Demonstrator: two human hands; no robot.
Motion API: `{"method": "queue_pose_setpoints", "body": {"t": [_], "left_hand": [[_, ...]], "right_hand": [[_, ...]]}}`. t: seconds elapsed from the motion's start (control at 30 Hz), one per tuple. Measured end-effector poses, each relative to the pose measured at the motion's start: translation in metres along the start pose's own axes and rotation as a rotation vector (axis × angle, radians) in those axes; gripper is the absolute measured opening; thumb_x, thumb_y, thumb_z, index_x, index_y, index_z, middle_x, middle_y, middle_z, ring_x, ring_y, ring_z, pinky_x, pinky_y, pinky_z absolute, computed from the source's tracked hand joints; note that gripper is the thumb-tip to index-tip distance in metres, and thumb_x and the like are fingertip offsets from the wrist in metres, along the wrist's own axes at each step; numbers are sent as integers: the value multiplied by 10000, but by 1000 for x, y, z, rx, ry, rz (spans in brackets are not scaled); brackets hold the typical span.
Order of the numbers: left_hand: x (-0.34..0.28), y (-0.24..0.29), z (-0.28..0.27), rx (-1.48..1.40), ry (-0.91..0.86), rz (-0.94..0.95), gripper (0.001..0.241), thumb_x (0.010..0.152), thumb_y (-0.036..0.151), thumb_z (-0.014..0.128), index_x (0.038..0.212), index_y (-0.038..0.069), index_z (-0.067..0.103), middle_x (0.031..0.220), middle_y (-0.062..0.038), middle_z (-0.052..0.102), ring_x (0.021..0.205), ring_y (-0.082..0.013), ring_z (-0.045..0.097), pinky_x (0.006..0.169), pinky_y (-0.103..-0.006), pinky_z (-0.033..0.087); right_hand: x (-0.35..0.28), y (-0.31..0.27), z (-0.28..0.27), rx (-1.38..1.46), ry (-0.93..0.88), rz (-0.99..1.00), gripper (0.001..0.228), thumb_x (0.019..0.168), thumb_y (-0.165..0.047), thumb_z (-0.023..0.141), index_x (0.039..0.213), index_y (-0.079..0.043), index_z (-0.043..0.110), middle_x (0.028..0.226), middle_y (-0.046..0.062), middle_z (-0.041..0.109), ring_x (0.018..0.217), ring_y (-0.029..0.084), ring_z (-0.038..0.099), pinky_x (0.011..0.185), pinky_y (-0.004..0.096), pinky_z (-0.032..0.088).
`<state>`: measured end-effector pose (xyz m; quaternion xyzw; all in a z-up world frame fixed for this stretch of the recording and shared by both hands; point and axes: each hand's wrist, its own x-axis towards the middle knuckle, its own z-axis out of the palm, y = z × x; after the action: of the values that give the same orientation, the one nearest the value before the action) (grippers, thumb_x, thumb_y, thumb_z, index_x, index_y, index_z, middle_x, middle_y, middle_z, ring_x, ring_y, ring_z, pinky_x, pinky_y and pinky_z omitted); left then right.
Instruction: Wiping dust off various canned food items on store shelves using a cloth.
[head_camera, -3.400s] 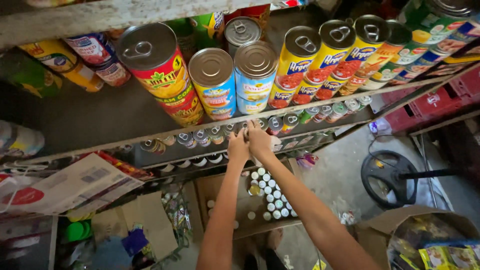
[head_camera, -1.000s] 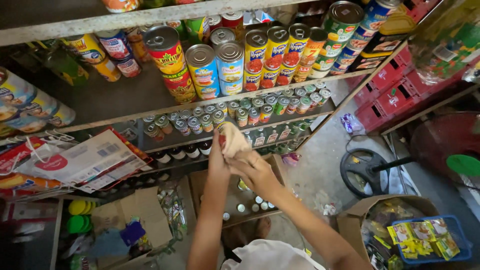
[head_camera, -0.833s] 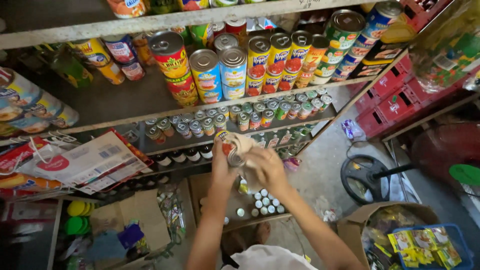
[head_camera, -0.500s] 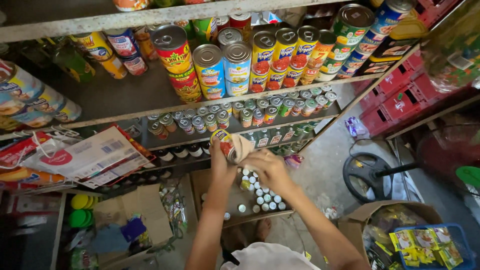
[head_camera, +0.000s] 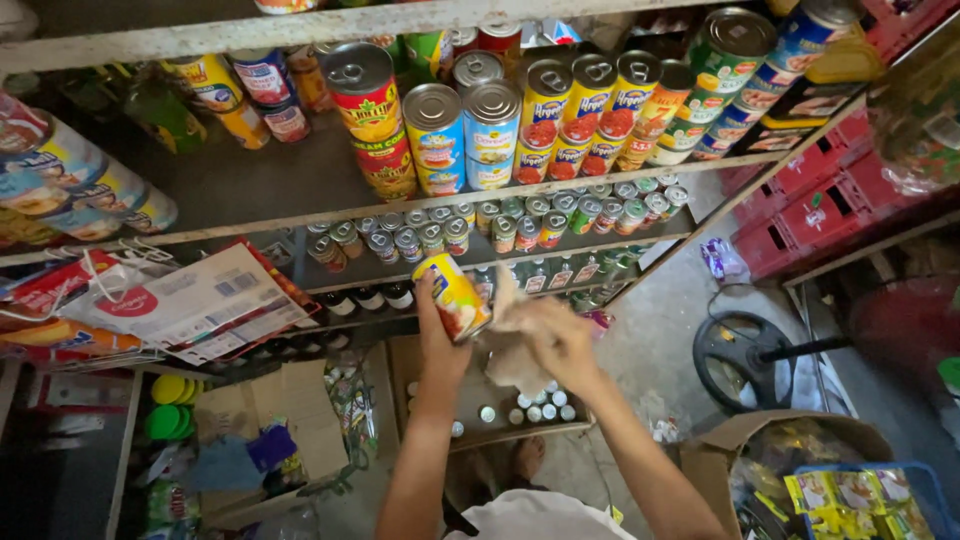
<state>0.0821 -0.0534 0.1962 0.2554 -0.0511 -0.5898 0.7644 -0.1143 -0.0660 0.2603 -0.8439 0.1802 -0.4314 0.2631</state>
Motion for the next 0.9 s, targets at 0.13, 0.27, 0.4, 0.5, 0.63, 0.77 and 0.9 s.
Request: {"method": "queue_pose_setpoints", "body": {"t": [0.13,0.27,0.4,0.5,0.63,0.77,0.9], "left_hand": [[-35,12,13,756,-348,620,651,983,373,688,1481,161,328,1320,-73,559,1118,-209,631,929,-394,559],[8,-20,-40,160,-217,131,539,1117,462,441,1456,48,502,1352,-108,579,1204,-212,600,1037,-368,492],[-20,-2,-9,1254,-128,714,564,1106,485,454,1464,50,473,1434,-94,537,1325,-215,512,1132,-342,411],[-47,1,12,240,-57,28,591,1007,515,380,1444,134,495,1384,1,622,1272,-123,577,1087,-284,436],[-58,14,51,-69,105,-154,663,1008,591,434,1410,76,551,1232,-71,645,1097,-203,607,966,-344,462],[-38,-3,26,442,23,187,500,1060,415,588,1341,2,568,1214,-116,639,1097,-210,609,944,-370,490],[-46,-17,38,350,11,94,488,1065,448,530,1293,21,590,1165,-100,657,1046,-200,632,917,-362,511]], "right_hand": [[13,-14,-6,92,388,306,178,958,-79,647,1104,-34,739,1159,92,767,1008,234,708,903,364,558],[53,-48,16,83,37,107,473,1097,-332,426,1401,-16,603,1496,156,576,1439,318,490,1230,470,322],[62,-53,37,-258,-191,-55,514,1085,-270,415,1525,-10,465,1628,174,419,1550,358,330,1284,495,202],[65,-14,43,44,-45,85,537,1092,-187,378,1591,12,374,1691,197,344,1610,360,284,1319,445,184],[45,-15,44,204,28,268,556,1084,-137,375,1612,29,317,1715,218,290,1619,372,241,1313,426,154],[39,-45,31,26,25,192,585,1086,-158,391,1612,54,244,1707,238,227,1616,359,182,1306,415,138],[47,-34,22,2,134,221,585,1122,-228,353,1618,58,228,1709,236,224,1617,340,186,1312,404,134]]}}
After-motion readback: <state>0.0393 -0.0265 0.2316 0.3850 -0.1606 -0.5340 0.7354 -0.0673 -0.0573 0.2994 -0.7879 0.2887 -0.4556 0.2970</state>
